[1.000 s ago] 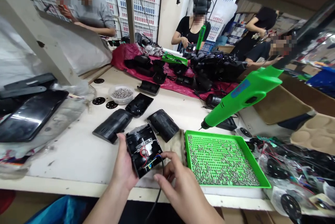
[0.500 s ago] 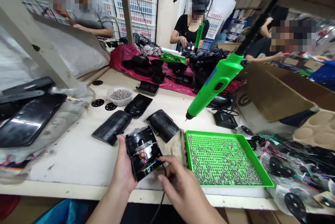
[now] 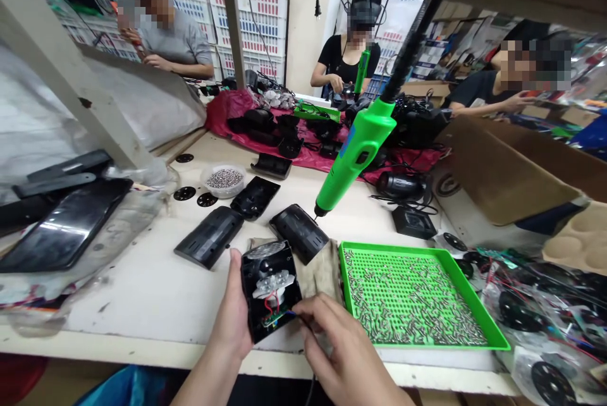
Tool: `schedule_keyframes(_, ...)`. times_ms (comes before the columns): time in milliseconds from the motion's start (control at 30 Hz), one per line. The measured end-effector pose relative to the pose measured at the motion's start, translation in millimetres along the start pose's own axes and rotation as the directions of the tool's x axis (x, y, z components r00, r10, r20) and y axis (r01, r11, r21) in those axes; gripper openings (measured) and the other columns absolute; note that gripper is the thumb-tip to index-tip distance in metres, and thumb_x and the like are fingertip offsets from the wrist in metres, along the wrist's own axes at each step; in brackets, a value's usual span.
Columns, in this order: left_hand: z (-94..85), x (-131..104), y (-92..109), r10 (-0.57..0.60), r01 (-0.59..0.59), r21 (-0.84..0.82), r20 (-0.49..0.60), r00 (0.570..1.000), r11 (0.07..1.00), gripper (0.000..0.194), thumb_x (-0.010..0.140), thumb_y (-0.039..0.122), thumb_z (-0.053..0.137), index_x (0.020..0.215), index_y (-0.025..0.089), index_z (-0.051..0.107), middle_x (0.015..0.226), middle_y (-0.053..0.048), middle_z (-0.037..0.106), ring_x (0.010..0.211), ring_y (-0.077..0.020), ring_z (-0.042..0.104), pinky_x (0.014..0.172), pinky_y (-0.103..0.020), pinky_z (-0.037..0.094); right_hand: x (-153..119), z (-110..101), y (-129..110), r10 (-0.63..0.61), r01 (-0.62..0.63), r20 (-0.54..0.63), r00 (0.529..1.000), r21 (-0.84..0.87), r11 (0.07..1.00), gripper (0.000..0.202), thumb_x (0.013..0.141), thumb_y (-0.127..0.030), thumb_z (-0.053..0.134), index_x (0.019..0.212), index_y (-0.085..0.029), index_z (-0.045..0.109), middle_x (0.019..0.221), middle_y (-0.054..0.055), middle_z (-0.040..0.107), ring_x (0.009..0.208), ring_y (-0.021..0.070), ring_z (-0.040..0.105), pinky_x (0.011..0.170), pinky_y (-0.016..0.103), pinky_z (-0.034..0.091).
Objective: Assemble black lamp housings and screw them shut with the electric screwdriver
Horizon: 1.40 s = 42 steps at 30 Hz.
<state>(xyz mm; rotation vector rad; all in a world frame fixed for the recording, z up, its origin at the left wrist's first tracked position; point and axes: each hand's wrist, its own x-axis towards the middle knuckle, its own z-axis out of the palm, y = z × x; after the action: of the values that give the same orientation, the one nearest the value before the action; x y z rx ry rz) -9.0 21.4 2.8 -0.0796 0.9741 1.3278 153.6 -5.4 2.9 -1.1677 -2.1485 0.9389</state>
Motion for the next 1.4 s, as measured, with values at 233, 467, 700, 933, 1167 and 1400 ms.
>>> schedule_keyframes(233,-4.8,5,-5,0.017,-0.017,0.069,-0.005,1.000,0.997,0.057,0.087,0.058,0.049,0.123,0.016,0.061,0.103,-0.012,0.073,0.095,-0.0283,0.069,0.085,-0.041,0.054,1,1,0,0.006,-0.006,0.002,1.000,-0.043,0.999,0.021,0.087,-0.013,0.042,0.101,-0.022,0.055,0.093,0.005,0.065,0.083,0.0197,0.065,0.070,0.032,0.053)
schedule_keyframes(467,-10.2,15,-16,0.453,-0.448,0.361,0.078,0.888,0.818,0.037,0.083,0.038,0.066,0.119,0.027,0.061,0.132,-0.004,0.059,0.125,-0.0220,0.051,0.103,-0.030,0.039,1,6,2,0.069,-0.072,-0.026,0.997,-0.114,0.991,0.028,0.087,-0.012,0.042,0.113,-0.019,0.051,0.094,0.008,0.067,0.084,0.0231,0.067,0.070,0.036,0.055)
schedule_keyframes(700,-31.2,-2,-9,0.624,-0.610,0.507,0.168,0.763,0.610,0.037,0.077,0.025,0.072,0.113,0.025,0.065,0.131,-0.006,0.060,0.125,-0.0232,0.050,0.108,-0.030,0.034,2,8,1,0.046,-0.048,-0.025,0.999,-0.108,0.993,0.036,0.088,-0.015,0.048,0.123,-0.019,0.051,0.108,0.010,0.066,0.097,0.0252,0.066,0.083,0.042,0.056)
schedule_keyframes(933,-73.2,-26,-15,0.668,-0.674,0.696,0.627,0.402,-0.247,0.029,0.078,0.025,0.068,0.107,0.034,0.069,0.117,-0.002,0.062,0.110,-0.0247,0.055,0.103,-0.033,0.034,2,10,0,0.040,-0.042,-0.029,0.999,-0.062,0.997,0.035,0.090,-0.018,0.045,0.124,-0.016,0.054,0.109,0.012,0.066,0.099,0.0271,0.066,0.084,0.046,0.057)
schedule_keyframes(1167,-80.1,-19,-17,0.546,-0.667,0.585,0.780,0.306,-0.462,0.045,0.079,0.019,0.068,0.119,0.038,0.063,0.125,-0.004,0.054,0.110,-0.0255,0.053,0.099,-0.034,0.036,-2,15,0,0.021,-0.022,-0.017,1.000,-0.090,0.996,0.038,0.091,-0.020,0.046,0.127,-0.014,0.054,0.110,0.015,0.064,0.102,0.0293,0.064,0.088,0.048,0.055)
schedule_keyframes(1400,-86.4,-17,-18,0.575,-0.646,0.603,0.763,0.295,-0.468,0.033,0.081,0.016,0.066,0.110,0.031,0.064,0.122,-0.005,0.054,0.109,-0.0231,0.055,0.097,-0.033,0.040,-2,21,1,-0.106,0.107,0.017,0.994,-0.067,0.992,0.039,0.090,-0.016,0.041,0.126,-0.012,0.057,0.098,0.015,0.063,0.084,0.0248,0.065,0.074,0.040,0.059)
